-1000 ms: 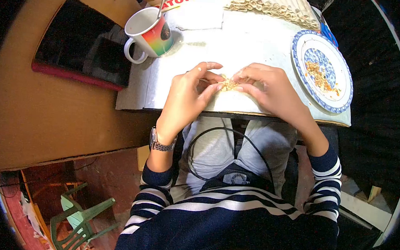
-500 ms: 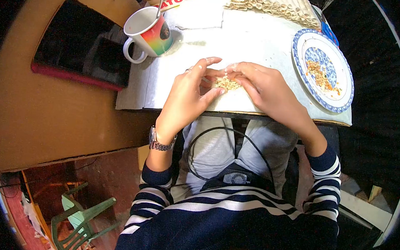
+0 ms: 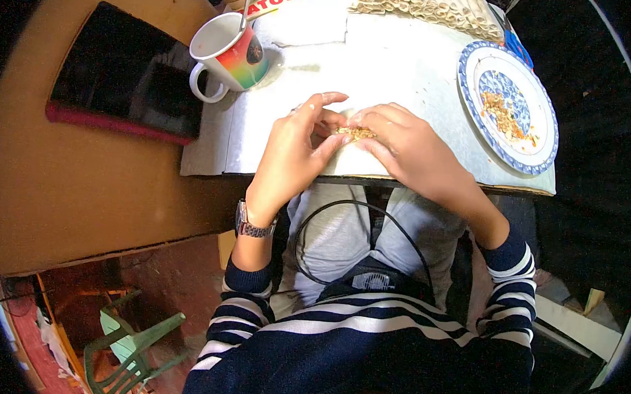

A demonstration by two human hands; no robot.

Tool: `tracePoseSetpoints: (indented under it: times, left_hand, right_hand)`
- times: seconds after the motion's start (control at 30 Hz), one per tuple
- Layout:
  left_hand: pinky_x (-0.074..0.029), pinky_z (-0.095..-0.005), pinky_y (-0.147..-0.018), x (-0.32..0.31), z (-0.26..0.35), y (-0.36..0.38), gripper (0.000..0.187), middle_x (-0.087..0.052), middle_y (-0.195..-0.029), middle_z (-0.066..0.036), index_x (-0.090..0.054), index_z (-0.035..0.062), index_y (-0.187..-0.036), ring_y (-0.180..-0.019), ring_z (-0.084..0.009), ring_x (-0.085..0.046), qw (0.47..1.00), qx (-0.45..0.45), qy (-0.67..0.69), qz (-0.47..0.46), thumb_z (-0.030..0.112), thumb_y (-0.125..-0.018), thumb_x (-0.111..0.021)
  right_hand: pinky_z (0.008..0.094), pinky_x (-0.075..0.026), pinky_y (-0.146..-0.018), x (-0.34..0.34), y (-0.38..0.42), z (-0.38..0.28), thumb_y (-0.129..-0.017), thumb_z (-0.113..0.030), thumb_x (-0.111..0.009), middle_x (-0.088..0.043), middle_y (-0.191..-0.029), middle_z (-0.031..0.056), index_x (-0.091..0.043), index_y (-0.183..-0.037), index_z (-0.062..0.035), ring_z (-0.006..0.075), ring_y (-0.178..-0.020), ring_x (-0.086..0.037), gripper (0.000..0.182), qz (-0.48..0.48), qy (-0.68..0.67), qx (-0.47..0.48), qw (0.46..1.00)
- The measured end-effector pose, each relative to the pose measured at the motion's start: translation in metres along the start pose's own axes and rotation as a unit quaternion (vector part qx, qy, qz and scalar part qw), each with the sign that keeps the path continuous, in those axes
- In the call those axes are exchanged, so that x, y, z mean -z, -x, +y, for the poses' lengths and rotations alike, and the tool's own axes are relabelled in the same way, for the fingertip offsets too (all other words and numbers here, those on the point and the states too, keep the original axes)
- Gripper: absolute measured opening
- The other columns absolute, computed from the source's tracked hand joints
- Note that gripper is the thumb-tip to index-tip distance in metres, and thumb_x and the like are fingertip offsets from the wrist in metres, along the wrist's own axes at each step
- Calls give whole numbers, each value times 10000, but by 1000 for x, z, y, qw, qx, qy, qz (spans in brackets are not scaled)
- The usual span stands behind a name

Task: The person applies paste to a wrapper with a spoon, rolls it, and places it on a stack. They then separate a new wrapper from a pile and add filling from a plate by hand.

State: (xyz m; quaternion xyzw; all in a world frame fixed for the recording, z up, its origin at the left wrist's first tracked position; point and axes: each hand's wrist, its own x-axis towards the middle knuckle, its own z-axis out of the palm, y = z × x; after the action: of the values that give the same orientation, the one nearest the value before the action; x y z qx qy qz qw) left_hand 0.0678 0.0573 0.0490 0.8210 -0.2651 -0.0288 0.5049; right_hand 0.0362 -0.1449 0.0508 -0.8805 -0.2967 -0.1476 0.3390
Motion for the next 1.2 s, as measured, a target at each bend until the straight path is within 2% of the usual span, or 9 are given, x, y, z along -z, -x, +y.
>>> tracePoseSetpoints:
  times: [0.13,0.23,0.27,0.37,0.57,0.77,0.87,0.97,1.2]
  left_hand:
    - [-576,-298,-751,-1,-1,0,526,-719,-923,-109,-552,27,-1278,-842,-168,-706,998,-14,39,38,-63,-790,-727]
    - [-566,-303,-872,4,1,2,557,-720,-1004,-100,-535,34,-1321,-978,-170,-684,999,24,45,10,-62,-808,-729]
    - [-565,-303,-874,5,1,3,550,-720,-1004,-100,-537,33,-1318,-976,-169,-684,999,23,43,7,-61,-811,-726]
    - [-564,-304,-877,4,0,5,524,-724,-998,-101,-549,33,-1306,-968,-165,-686,999,21,42,2,-55,-819,-721]
    - [-559,-297,-871,2,0,5,455,-738,-950,-95,-581,40,-1269,-918,-153,-702,1000,14,4,15,-17,-838,-719]
    - [-554,-300,-851,7,3,5,430,-742,-940,-86,-586,49,-1273,-915,-158,-707,1000,1,-8,5,-6,-860,-693]
    - [-552,-306,-849,8,0,6,427,-734,-982,-100,-587,45,-1277,-928,-167,-702,1000,6,16,7,-9,-865,-681]
    - [-550,-310,-851,9,1,4,428,-720,-1024,-111,-591,39,-1277,-937,-177,-694,1000,-11,-6,7,-11,-862,-680]
    - [-544,-306,-853,1,-2,1,414,-693,-1046,-110,-628,39,-1235,-971,-188,-673,993,-87,-65,34,-8,-832,-705]
  right_hand:
    - [396,-510,-858,-6,2,10,-865,-60,-634,-676,-973,148,-665,-1018,10,334,-950,-623,170,3,-22,-6,1000]
    - [392,-507,-859,-5,3,15,-854,-54,-630,-674,-951,139,-691,-965,10,324,-958,-619,143,4,-15,26,1000]
    - [387,-509,-859,-4,3,16,-848,-49,-634,-677,-949,135,-703,-953,8,317,-965,-622,138,4,-5,41,999]
    - [377,-516,-861,-2,4,16,-826,-25,-643,-683,-969,131,-719,-975,-1,304,-972,-627,169,7,-22,38,999]
    - [384,-542,-809,8,5,8,-812,-2,-641,-688,-944,128,-721,-1003,-18,310,-886,-668,207,13,-52,-45,998]
    - [377,-550,-779,12,4,12,-848,-15,-627,-704,-966,140,-721,-1018,-27,319,-876,-679,194,23,-10,3,1000]
    - [366,-549,-779,16,2,8,-878,-25,-613,-711,-979,146,-716,-1040,-32,311,-889,-682,192,32,-50,-37,998]
    - [358,-548,-769,16,0,10,-891,-46,-623,-702,-968,144,-700,-1055,-31,316,-869,-678,181,42,-55,-12,998]
    - [322,-549,-758,4,2,7,-856,2,-656,-615,-996,134,-649,-1067,-7,238,-831,-671,211,60,-112,-59,990]
